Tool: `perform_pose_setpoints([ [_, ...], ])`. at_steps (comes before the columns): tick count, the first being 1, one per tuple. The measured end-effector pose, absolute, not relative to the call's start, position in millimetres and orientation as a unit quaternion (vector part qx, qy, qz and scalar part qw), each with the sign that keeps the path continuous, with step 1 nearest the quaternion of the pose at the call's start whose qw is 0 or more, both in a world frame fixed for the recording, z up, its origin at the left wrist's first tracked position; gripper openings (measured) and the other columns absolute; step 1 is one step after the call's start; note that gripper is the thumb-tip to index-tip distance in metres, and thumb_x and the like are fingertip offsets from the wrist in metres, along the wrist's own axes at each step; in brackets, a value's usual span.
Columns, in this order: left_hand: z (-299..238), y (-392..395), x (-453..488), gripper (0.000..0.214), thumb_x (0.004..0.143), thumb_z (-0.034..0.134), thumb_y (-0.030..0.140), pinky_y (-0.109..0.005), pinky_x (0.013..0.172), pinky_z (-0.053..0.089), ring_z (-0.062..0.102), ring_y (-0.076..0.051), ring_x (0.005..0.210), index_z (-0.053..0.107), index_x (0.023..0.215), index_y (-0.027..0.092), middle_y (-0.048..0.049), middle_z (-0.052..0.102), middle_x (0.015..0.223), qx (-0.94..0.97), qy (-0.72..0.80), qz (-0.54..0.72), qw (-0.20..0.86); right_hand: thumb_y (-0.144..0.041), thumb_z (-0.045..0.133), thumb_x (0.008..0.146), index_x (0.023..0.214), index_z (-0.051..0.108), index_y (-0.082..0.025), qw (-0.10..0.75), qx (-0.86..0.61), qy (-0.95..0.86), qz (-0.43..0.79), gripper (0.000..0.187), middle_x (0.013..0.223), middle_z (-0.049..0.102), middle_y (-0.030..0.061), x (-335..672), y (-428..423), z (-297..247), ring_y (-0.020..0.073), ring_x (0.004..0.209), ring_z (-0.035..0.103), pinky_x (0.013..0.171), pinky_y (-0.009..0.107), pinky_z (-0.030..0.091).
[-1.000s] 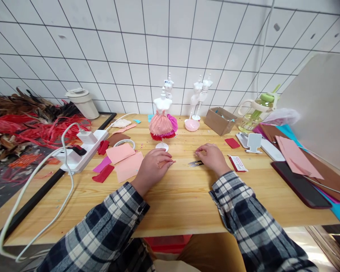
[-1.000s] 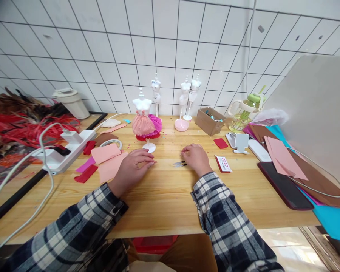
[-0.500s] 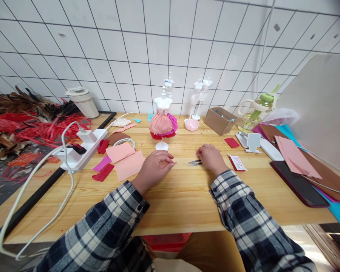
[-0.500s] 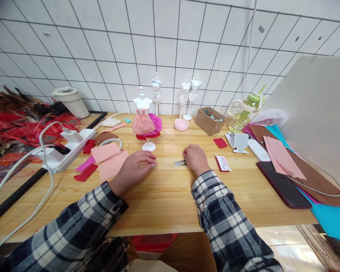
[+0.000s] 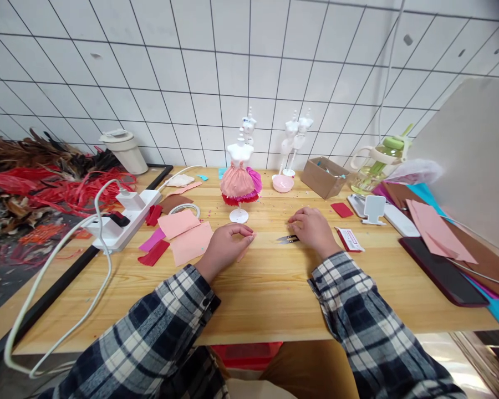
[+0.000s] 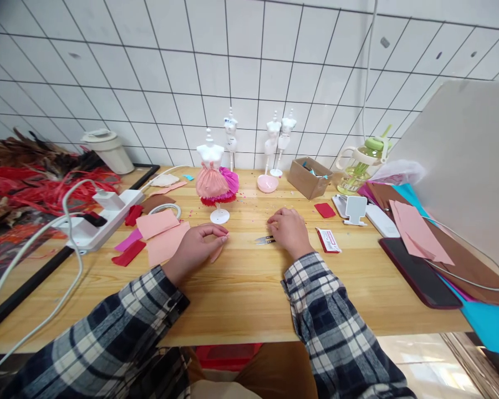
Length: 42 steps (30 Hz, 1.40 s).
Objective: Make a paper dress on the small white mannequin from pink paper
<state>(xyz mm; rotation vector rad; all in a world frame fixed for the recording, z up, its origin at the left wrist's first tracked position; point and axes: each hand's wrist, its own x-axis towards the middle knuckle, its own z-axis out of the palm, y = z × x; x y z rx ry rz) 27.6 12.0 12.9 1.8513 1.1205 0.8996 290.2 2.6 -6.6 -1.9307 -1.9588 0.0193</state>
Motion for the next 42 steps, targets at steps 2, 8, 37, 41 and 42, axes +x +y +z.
perform_pose_setpoints([
  [2,13.4,11.4,27.9,0.021,0.073,0.063,0.038,-0.038,0.090,0.047,0.065,-0.023,0.090,0.066,0.065,0.019,-0.0077,0.073,0.092,0.737,0.436,0.347,0.383,-0.031,0.063,0.081,0.086,0.074,-0.025,0.158,-0.703,-0.693,0.011,0.013,0.099,0.064,0.0050,289.7,2.3,-6.7,0.0222,0.096,0.052,0.081,0.033,0.037],
  [8,8.4,11.5,27.8,0.023,0.073,0.066,0.041,-0.037,0.085,0.048,0.066,-0.023,0.089,0.068,0.074,0.018,-0.0080,0.074,0.092,0.699,0.459,0.341,0.429,-0.030,0.061,0.082,0.078,0.073,-0.022,0.162,-0.703,-0.692,0.018,0.015,0.093,0.065,0.0067,287.9,3.3,-4.8,0.0227,0.094,0.052,0.080,0.034,0.038],
  [37,14.8,5.0,34.8,0.025,0.074,0.065,0.041,-0.026,0.059,0.047,0.063,-0.017,0.064,0.072,0.075,0.017,-0.0040,0.072,0.069,0.692,0.462,0.346,0.434,-0.048,0.067,0.068,0.069,0.064,-0.017,0.472,-0.576,-0.528,0.409,0.032,0.060,0.059,-0.0002,195.4,-14.9,-10.8,0.0103,0.053,0.046,0.048,0.022,0.036],
  [41,13.0,6.6,34.9,0.027,0.073,0.067,0.043,-0.028,0.069,0.049,0.066,-0.019,0.073,0.073,0.076,0.018,-0.0050,0.074,0.078,0.690,0.466,0.355,0.425,-0.046,0.066,0.070,0.069,0.062,-0.018,0.467,-0.589,-0.540,0.379,0.028,0.058,0.056,-0.0012,194.4,-17.4,-7.9,0.0103,0.051,0.044,0.048,0.023,0.034],
  [42,12.8,6.9,35.2,0.027,0.072,0.067,0.043,-0.028,0.070,0.049,0.066,-0.020,0.074,0.073,0.077,0.017,-0.0053,0.074,0.079,0.684,0.472,0.358,0.426,-0.045,0.066,0.070,0.069,0.062,-0.018,0.466,-0.593,-0.545,0.367,0.027,0.058,0.056,-0.0012,194.0,-18.4,-7.2,0.0105,0.051,0.044,0.048,0.023,0.035],
])
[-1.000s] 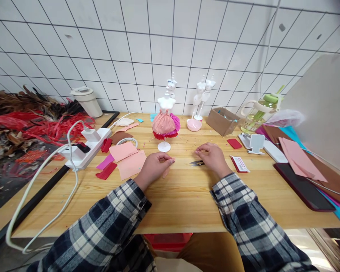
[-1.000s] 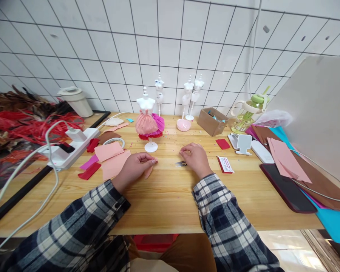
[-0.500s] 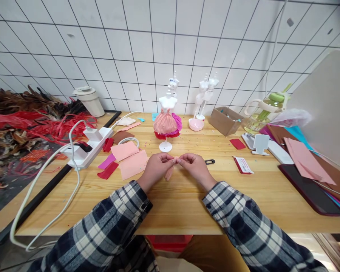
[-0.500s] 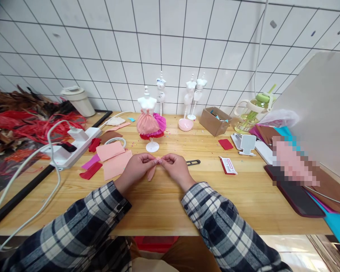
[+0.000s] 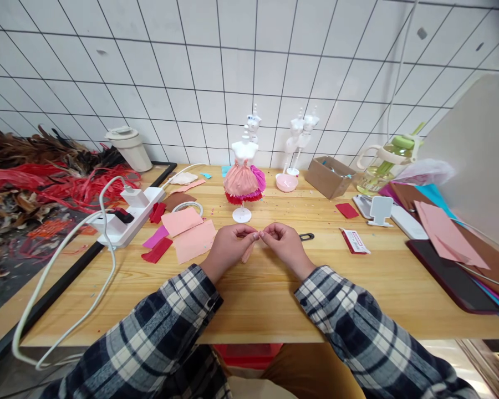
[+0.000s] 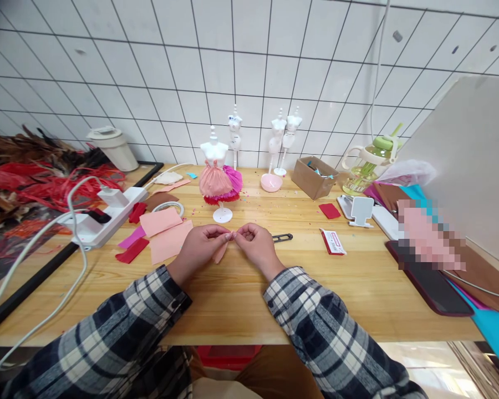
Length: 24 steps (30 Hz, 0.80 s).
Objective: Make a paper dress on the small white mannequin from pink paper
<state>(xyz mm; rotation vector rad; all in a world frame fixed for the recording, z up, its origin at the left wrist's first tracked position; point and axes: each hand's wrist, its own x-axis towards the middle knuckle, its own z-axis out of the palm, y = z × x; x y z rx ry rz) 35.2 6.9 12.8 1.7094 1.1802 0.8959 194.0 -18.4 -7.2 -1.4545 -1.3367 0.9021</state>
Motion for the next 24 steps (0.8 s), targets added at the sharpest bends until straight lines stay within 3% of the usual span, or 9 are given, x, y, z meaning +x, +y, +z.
perform_pose_setpoints([
  [3,13.3,7.6,35.1,0.025,0.072,0.067,0.041,-0.028,0.067,0.049,0.065,-0.018,0.069,0.072,0.076,0.017,-0.0046,0.072,0.073,0.663,0.485,0.371,0.433,-0.043,0.065,0.072,0.071,0.064,-0.019,0.465,-0.591,-0.556,0.354,0.025,0.062,0.060,0.0003,192.8,-20.6,-6.3,0.0117,0.053,0.048,0.052,0.025,0.038],
  [7,12.9,10.0,32.9,0.027,0.075,0.064,0.043,-0.026,0.054,0.044,0.051,-0.012,0.043,0.069,0.078,0.016,0.0031,0.056,0.045,0.639,0.466,0.380,0.480,-0.039,0.069,0.071,0.080,0.068,-0.019,0.475,-0.548,-0.555,0.408,0.022,0.077,0.069,0.0034,192.3,-20.5,-6.7,0.0144,0.067,0.060,0.066,0.028,0.048],
  [9,11.2,11.8,31.9,0.028,0.074,0.065,0.043,-0.026,0.052,0.042,0.048,-0.011,0.042,0.068,0.080,0.016,0.0034,0.056,0.047,0.628,0.452,0.397,0.493,-0.037,0.073,0.067,0.086,0.070,-0.019,0.490,-0.519,-0.525,0.464,0.026,0.082,0.071,0.0038,193.5,-20.1,-6.2,0.0149,0.073,0.062,0.070,0.028,0.049],
  [13,9.0,13.4,29.3,0.029,0.080,0.060,0.044,-0.025,0.046,0.037,0.045,-0.010,0.040,0.066,0.086,0.017,0.0034,0.055,0.049,0.655,0.433,0.390,0.482,-0.035,0.081,0.059,0.094,0.067,-0.020,0.487,-0.481,-0.409,0.604,0.041,0.078,0.070,0.0016,202.5,-19.4,-4.0,0.0122,0.066,0.061,0.060,0.025,0.049],
  [15,10.6,13.1,27.0,0.026,0.084,0.056,0.042,-0.026,0.053,0.042,0.054,-0.013,0.049,0.067,0.088,0.018,0.0008,0.061,0.056,0.707,0.422,0.381,0.420,-0.034,0.083,0.057,0.100,0.063,-0.021,0.466,-0.466,-0.376,0.651,0.049,0.074,0.069,-0.0004,210.8,-17.7,-4.1,0.0104,0.059,0.059,0.055,0.023,0.048],
  [17,13.5,12.7,24.2,0.022,0.086,0.054,0.035,-0.030,0.072,0.048,0.064,-0.018,0.072,0.069,0.087,0.020,-0.0036,0.071,0.076,0.795,0.376,0.354,0.318,-0.031,0.084,0.056,0.100,0.059,-0.021,0.449,-0.468,-0.387,0.656,0.051,0.072,0.068,-0.0017,219.4,-14.8,-5.8,0.0099,0.057,0.058,0.051,0.022,0.047],
  [19,15.9,12.4,22.3,0.021,0.088,0.050,0.028,-0.034,0.088,0.044,0.064,-0.019,0.088,0.070,0.087,0.022,-0.0043,0.073,0.090,0.883,0.296,0.285,0.225,-0.029,0.082,0.058,0.095,0.057,-0.020,0.431,-0.487,-0.429,0.627,0.046,0.071,0.067,-0.0020,225.4,-11.8,-8.6,0.0102,0.057,0.058,0.049,0.020,0.044],
  [21,16.3,12.1,21.7,0.024,0.089,0.047,0.023,-0.036,0.092,0.041,0.064,-0.019,0.087,0.070,0.087,0.023,-0.0036,0.073,0.088,0.932,0.241,0.217,0.160,-0.026,0.077,0.062,0.091,0.056,-0.019,0.406,-0.508,-0.488,0.582,0.036,0.070,0.066,-0.0025,226.6,-10.1,-11.3,0.0100,0.057,0.056,0.049,0.020,0.042],
  [24,13.6,12.0,22.6,0.024,0.089,0.048,0.024,-0.036,0.083,0.042,0.064,-0.020,0.080,0.071,0.085,0.022,-0.0048,0.072,0.081,0.948,0.247,0.171,0.103,-0.019,0.067,0.069,0.088,0.055,-0.020,0.389,-0.530,-0.580,0.481,0.023,0.070,0.065,-0.0035,219.8,-12.5,-11.4,0.0093,0.057,0.054,0.055,0.022,0.041],
])
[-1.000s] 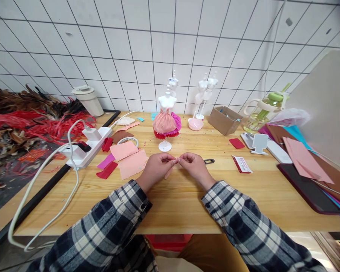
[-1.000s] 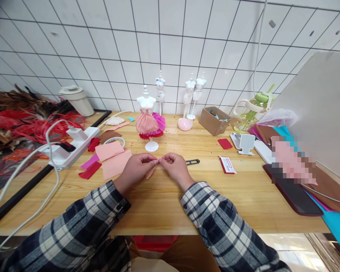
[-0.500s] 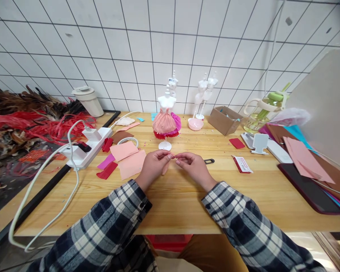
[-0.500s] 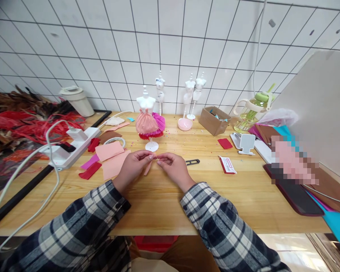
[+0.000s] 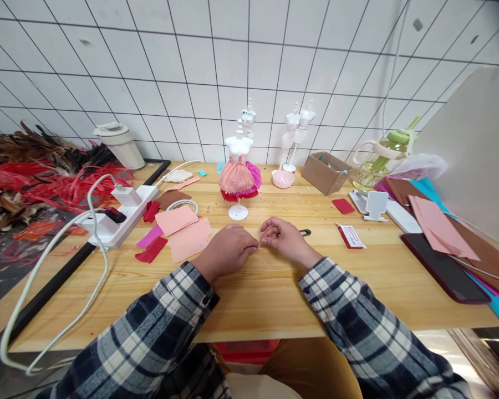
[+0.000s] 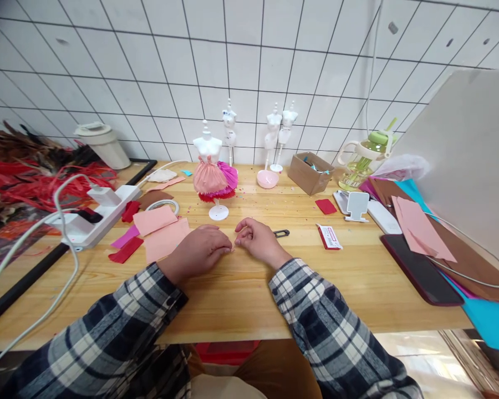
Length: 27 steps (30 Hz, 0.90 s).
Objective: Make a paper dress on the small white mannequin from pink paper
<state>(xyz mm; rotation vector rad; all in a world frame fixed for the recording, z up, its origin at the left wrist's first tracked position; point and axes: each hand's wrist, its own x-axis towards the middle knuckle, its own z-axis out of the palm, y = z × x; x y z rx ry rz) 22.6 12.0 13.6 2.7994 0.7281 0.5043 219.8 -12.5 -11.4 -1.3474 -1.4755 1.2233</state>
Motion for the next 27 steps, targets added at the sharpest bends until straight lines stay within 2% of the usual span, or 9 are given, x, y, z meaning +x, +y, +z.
perform_pose_setpoints([
  [6,9.3,10.1,24.5,0.025,0.085,0.049,0.028,-0.032,0.064,0.041,0.063,-0.022,0.069,0.072,0.078,0.021,-0.0077,0.071,0.073,0.928,0.340,0.134,0.070,-0.016,0.059,0.077,0.084,0.058,-0.022,0.342,-0.559,-0.715,0.242,0.009,0.075,0.065,-0.0024,202.3,-25.7,3.3,0.0122,0.067,0.056,0.065,0.024,0.040],
  [10,9.1,8.1,26.7,0.024,0.084,0.050,0.032,-0.030,0.059,0.038,0.063,-0.022,0.069,0.072,0.081,0.022,-0.0061,0.072,0.076,0.873,0.446,0.165,0.109,-0.019,0.061,0.079,0.082,0.058,-0.021,0.332,-0.569,-0.736,0.154,0.005,0.077,0.065,-0.0007,198.7,-29.4,7.0,0.0142,0.070,0.055,0.067,0.025,0.038],
  [13,9.7,8.7,28.6,0.022,0.081,0.055,0.035,-0.029,0.062,0.040,0.063,-0.021,0.071,0.072,0.079,0.021,-0.0046,0.073,0.079,0.811,0.495,0.228,0.211,-0.019,0.060,0.080,0.080,0.058,-0.020,0.365,-0.568,-0.729,0.116,0.003,0.074,0.064,-0.0003,196.4,-31.7,4.6,0.0142,0.067,0.054,0.065,0.025,0.038],
  [16,9.1,10.8,29.9,0.023,0.078,0.060,0.038,-0.027,0.061,0.042,0.062,-0.018,0.065,0.070,0.076,0.017,-0.0041,0.071,0.072,0.716,0.491,0.298,0.396,-0.019,0.060,0.081,0.079,0.059,-0.020,0.395,-0.560,-0.722,0.095,0.002,0.071,0.062,0.0000,193.1,-34.0,2.9,0.0138,0.065,0.054,0.064,0.025,0.039],
  [18,7.3,12.3,30.3,0.026,0.077,0.062,0.040,-0.026,0.057,0.042,0.059,-0.016,0.058,0.069,0.076,0.015,-0.0031,0.067,0.063,0.647,0.453,0.334,0.514,-0.022,0.060,0.082,0.080,0.061,-0.020,0.416,-0.561,-0.708,0.103,0.003,0.071,0.062,0.0004,191.7,-34.1,2.7,0.0138,0.064,0.053,0.063,0.026,0.039],
  [20,4.7,13.4,30.6,0.027,0.076,0.064,0.041,-0.025,0.055,0.041,0.057,-0.013,0.054,0.068,0.076,0.014,-0.0019,0.065,0.061,0.599,0.408,0.359,0.588,-0.027,0.063,0.081,0.080,0.061,-0.020,0.450,-0.567,-0.673,0.151,0.007,0.070,0.062,0.0004,192.0,-32.2,2.6,0.0133,0.062,0.052,0.059,0.026,0.040],
  [24,1.4,14.7,30.0,0.026,0.073,0.071,0.040,-0.023,0.056,0.040,0.057,-0.011,0.057,0.070,0.080,0.015,-0.0028,0.069,0.073,0.573,0.366,0.363,0.637,-0.035,0.070,0.074,0.084,0.059,-0.019,0.523,-0.528,-0.570,0.350,0.022,0.072,0.063,-0.0001,198.6,-24.5,2.3,0.0123,0.061,0.055,0.053,0.024,0.044],
  [27,2.4,15.1,27.9,0.027,0.071,0.074,0.039,-0.023,0.059,0.041,0.058,-0.012,0.063,0.071,0.081,0.014,-0.0041,0.070,0.078,0.575,0.350,0.319,0.667,-0.035,0.073,0.070,0.096,0.063,-0.018,0.503,-0.472,-0.563,0.455,0.032,0.074,0.065,0.0003,205.7,-20.6,3.1,0.0128,0.065,0.060,0.055,0.023,0.046],
])
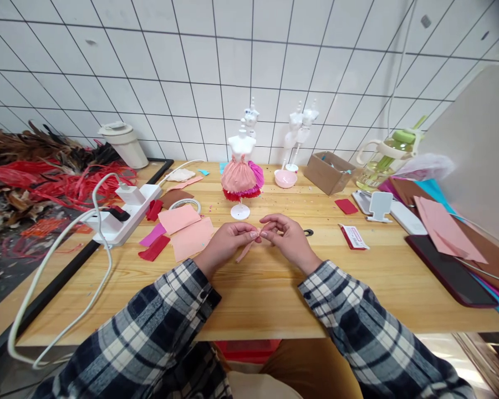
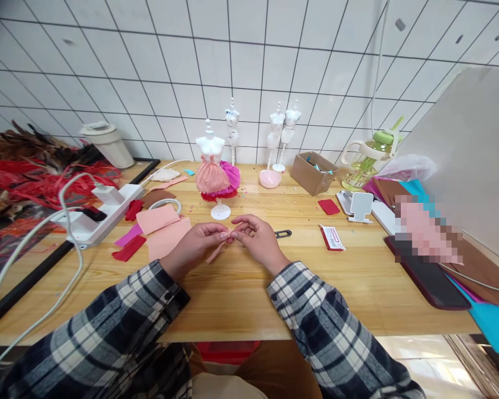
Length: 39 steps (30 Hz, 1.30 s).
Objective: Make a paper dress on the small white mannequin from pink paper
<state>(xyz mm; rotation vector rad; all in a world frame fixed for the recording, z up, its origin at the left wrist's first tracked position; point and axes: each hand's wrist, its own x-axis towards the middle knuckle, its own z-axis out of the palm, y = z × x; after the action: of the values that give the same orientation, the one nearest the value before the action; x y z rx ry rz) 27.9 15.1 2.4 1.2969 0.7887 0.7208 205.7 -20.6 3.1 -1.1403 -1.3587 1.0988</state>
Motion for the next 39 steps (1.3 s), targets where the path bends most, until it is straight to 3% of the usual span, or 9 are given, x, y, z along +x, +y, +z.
perform_pose_setpoints([
  [6,-0.7,16.8,24.1,0.027,0.067,0.077,0.035,-0.024,0.060,0.040,0.058,-0.012,0.063,0.070,0.078,0.012,-0.0054,0.069,0.075,0.500,0.321,0.249,0.765,-0.037,0.071,0.074,0.089,0.073,-0.018,0.447,-0.424,-0.627,0.476,0.023,0.084,0.069,0.0042,212.4,-19.5,2.4,0.0140,0.073,0.063,0.061,0.025,0.048],
  [12,0.4,15.8,25.9,0.023,0.065,0.076,0.032,-0.025,0.061,0.040,0.058,-0.014,0.064,0.069,0.075,0.012,-0.0055,0.068,0.073,0.500,0.339,0.250,0.757,-0.035,0.070,0.077,0.087,0.074,-0.020,0.428,-0.465,-0.676,0.380,0.019,0.083,0.065,0.0049,212.3,-18.1,-2.7,0.0139,0.072,0.058,0.061,0.026,0.047],
  [16,4.5,13.0,27.6,0.019,0.065,0.073,0.030,-0.027,0.072,0.043,0.059,-0.017,0.073,0.069,0.073,0.013,-0.0046,0.068,0.075,0.510,0.316,0.253,0.759,-0.033,0.070,0.078,0.083,0.073,-0.021,0.432,-0.467,-0.687,0.351,0.014,0.081,0.064,0.0042,210.3,-20.2,0.0,0.0148,0.075,0.059,0.063,0.026,0.047],
  [20,8.7,14.2,23.7,0.026,0.066,0.071,0.025,-0.031,0.081,0.044,0.061,-0.019,0.083,0.067,0.089,0.014,-0.0054,0.067,0.085,0.469,0.273,0.265,0.797,-0.031,0.069,0.079,0.079,0.070,-0.020,0.421,-0.470,-0.699,0.338,0.011,0.080,0.065,0.0030,208.8,-22.6,3.6,0.0144,0.075,0.058,0.064,0.025,0.046],
  [23,11.4,19.7,17.7,0.032,0.069,0.070,0.030,-0.033,0.084,0.045,0.061,-0.019,0.086,0.065,0.096,0.016,-0.0059,0.066,0.089,0.418,0.266,0.317,0.809,-0.029,0.068,0.078,0.078,0.067,-0.019,0.413,-0.485,-0.697,0.329,0.010,0.080,0.064,0.0024,209.5,-22.2,2.7,0.0133,0.072,0.056,0.063,0.025,0.044],
  [26,12.3,23.2,14.9,0.028,0.070,0.074,0.036,-0.028,0.077,0.044,0.059,-0.017,0.081,0.067,0.087,0.015,-0.0045,0.065,0.085,0.526,0.322,0.332,0.714,-0.029,0.068,0.077,0.079,0.067,-0.018,0.411,-0.498,-0.691,0.325,0.012,0.076,0.063,0.0014,210.8,-20.6,0.7,0.0114,0.065,0.053,0.061,0.024,0.044],
  [29,10.0,21.3,17.5,0.030,0.070,0.075,0.040,-0.023,0.059,0.038,0.051,-0.011,0.059,0.070,0.084,0.014,0.0000,0.060,0.065,0.640,0.359,0.268,0.625,-0.032,0.069,0.076,0.078,0.067,-0.017,0.420,-0.510,-0.680,0.319,0.015,0.075,0.064,0.0016,211.5,-19.7,0.2,0.0110,0.063,0.052,0.059,0.024,0.044],
  [33,3.7,17.6,21.7,0.035,0.076,0.068,0.048,-0.022,0.045,0.024,0.035,-0.007,0.043,0.070,0.083,0.014,0.0052,0.045,0.047,0.638,0.350,0.256,0.636,-0.038,0.070,0.075,0.081,0.067,-0.017,0.436,-0.501,-0.651,0.368,0.022,0.077,0.066,0.0031,211.7,-20.3,1.1,0.0113,0.063,0.053,0.056,0.023,0.045],
  [39,0.4,19.6,22.9,0.033,0.069,0.074,0.045,-0.023,0.045,0.024,0.038,-0.008,0.044,0.070,0.078,0.013,0.0028,0.051,0.050,0.576,0.384,0.306,0.654,-0.044,0.069,0.074,0.106,0.063,-0.019,0.431,-0.443,-0.591,0.518,0.041,0.090,0.064,0.0041,212.0,-23.0,3.4,0.0117,0.067,0.057,0.048,0.020,0.046],
])
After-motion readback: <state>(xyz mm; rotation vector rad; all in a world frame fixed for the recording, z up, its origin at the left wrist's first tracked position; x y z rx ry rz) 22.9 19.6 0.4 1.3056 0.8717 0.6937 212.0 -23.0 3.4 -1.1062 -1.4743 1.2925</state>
